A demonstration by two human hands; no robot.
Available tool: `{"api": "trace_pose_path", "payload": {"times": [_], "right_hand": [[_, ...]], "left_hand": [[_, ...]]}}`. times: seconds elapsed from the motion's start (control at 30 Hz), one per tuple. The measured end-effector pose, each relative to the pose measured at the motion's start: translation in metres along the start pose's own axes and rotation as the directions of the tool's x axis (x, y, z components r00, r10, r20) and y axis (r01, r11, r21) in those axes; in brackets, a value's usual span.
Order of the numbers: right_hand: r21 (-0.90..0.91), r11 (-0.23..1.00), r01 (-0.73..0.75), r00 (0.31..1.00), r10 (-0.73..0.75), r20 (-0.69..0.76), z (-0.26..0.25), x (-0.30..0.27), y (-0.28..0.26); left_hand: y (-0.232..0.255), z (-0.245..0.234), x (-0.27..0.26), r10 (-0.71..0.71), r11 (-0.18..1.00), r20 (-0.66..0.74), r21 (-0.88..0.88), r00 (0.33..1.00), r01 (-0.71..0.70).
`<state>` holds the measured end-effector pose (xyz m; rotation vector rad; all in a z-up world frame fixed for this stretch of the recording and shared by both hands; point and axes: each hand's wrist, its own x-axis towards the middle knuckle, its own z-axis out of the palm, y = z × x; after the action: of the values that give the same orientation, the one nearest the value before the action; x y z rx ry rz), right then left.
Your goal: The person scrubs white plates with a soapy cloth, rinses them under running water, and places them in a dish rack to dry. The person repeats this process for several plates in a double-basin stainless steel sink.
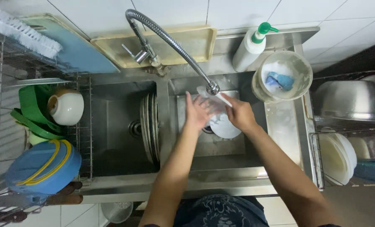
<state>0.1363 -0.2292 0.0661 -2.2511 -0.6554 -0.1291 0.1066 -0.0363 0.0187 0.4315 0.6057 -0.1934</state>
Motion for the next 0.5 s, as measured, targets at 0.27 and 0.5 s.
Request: {"api": "trace_pose_path", "payload": {"times": [0.27,0.5], "right_hand": [[-0.228,0.873,0.431,0.901,-0.400,0.169,-0.004,0.000,0.005],[-0.232,0.762,0.605,0.796,-0.585,0.154,-0.018,0.009,0.007]], "left_hand": [[-0.003,-0.100,0.109,-0.230,0.958,-0.174,-0.213,0.957,0.192],[-0.023,-0.072,0.088,0.011,0.997,-0.201,-0.068,0.980,-0.026]]}}
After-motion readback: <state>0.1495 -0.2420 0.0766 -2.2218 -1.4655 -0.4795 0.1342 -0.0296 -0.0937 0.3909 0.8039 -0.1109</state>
